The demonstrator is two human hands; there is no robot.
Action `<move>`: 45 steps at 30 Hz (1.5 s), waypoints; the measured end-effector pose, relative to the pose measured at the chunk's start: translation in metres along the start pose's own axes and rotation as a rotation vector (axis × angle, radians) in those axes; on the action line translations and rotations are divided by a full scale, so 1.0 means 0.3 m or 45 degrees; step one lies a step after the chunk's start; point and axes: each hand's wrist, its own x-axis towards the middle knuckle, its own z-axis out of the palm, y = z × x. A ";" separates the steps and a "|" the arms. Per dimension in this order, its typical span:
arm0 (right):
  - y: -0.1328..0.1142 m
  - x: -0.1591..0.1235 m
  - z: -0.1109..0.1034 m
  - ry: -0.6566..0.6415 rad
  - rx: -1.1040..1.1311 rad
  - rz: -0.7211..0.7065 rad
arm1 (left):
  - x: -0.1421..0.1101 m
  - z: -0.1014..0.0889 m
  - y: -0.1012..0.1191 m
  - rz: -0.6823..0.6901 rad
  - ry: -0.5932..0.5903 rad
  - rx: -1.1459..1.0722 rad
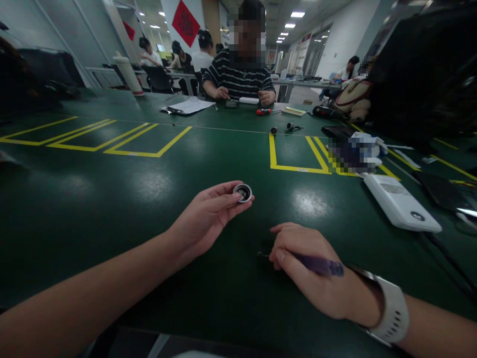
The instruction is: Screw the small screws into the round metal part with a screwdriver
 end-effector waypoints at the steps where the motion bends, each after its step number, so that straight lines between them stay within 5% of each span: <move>1: -0.001 -0.005 -0.001 0.000 -0.087 -0.054 | -0.002 0.002 -0.001 0.001 0.018 0.010; 6: 0.020 -0.012 -0.003 0.040 -0.381 -0.202 | -0.008 0.008 -0.012 -0.007 0.071 0.146; 14: 0.015 -0.006 -0.002 0.316 -0.373 -0.474 | -0.019 0.019 -0.028 0.031 -0.012 0.358; 21: 0.019 0.003 0.005 0.259 -0.453 -0.409 | -0.030 0.017 -0.045 0.056 -0.126 0.484; 45: 0.015 0.006 0.018 0.216 -0.521 -0.454 | -0.045 0.031 -0.040 0.194 -0.062 0.644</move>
